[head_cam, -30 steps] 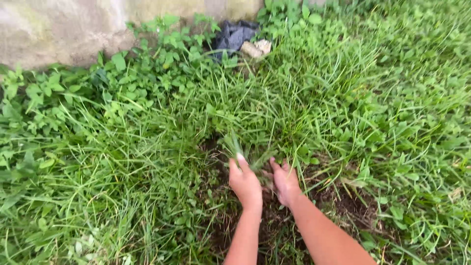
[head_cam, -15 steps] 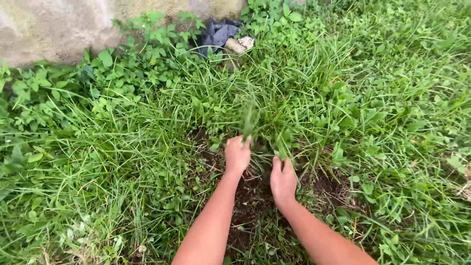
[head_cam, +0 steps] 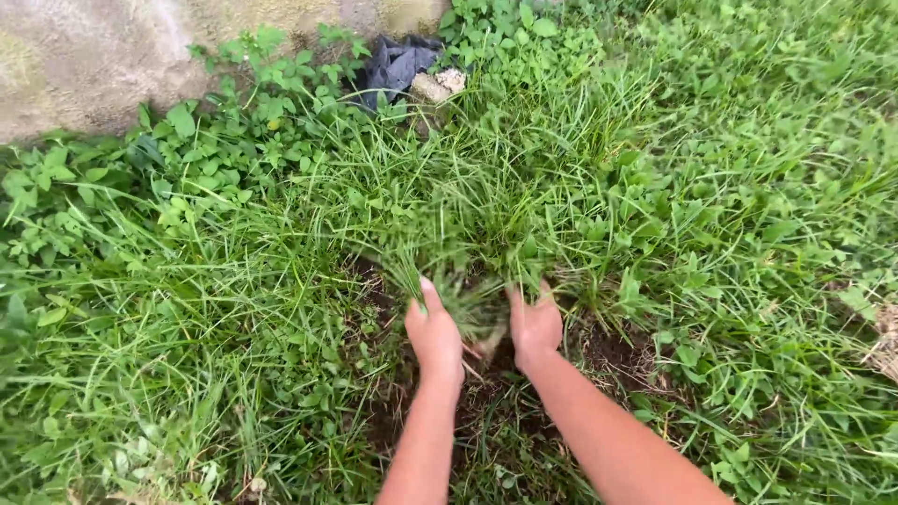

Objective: Pulling weeds and clumps of grass from a lawn with bare hands.

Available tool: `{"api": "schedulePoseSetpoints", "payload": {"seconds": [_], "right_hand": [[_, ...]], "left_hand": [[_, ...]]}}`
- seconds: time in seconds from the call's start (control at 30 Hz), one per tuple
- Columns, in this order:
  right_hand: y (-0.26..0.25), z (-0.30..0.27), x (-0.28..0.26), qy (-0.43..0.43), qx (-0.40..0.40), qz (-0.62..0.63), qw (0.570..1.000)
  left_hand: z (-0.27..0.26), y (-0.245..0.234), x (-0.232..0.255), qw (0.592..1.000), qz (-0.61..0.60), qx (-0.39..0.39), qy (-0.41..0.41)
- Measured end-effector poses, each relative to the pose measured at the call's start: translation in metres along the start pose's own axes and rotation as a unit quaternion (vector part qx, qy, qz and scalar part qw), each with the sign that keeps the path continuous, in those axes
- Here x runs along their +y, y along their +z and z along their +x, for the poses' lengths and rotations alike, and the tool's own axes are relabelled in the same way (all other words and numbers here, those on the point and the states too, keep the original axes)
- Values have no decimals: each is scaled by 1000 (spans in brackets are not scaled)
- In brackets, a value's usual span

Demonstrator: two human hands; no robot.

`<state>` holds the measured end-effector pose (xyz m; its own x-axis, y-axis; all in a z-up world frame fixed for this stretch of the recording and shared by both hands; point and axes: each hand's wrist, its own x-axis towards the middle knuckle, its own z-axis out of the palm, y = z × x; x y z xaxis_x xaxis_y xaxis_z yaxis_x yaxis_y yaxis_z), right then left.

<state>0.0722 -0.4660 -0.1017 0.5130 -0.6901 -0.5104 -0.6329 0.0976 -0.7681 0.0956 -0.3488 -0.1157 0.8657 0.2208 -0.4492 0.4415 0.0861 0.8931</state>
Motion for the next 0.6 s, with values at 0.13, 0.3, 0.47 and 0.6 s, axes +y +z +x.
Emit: {"api": "schedulePoseSetpoints", "payload": {"seconds": [0.13, 0.3, 0.47, 0.6], "right_hand": [[12, 58, 30, 29, -37, 94, 994], [24, 94, 80, 0, -72, 200, 977], [-5, 21, 75, -22, -73, 105, 992], [-51, -16, 102, -117, -94, -41, 988]], "left_hand": [[-31, -9, -30, 997, -16, 0, -79], [-21, -28, -46, 997, -6, -4, -76], [-22, -42, -50, 998, -7, -5, -70], [-39, -40, -36, 997, 0, -5, -80]]}}
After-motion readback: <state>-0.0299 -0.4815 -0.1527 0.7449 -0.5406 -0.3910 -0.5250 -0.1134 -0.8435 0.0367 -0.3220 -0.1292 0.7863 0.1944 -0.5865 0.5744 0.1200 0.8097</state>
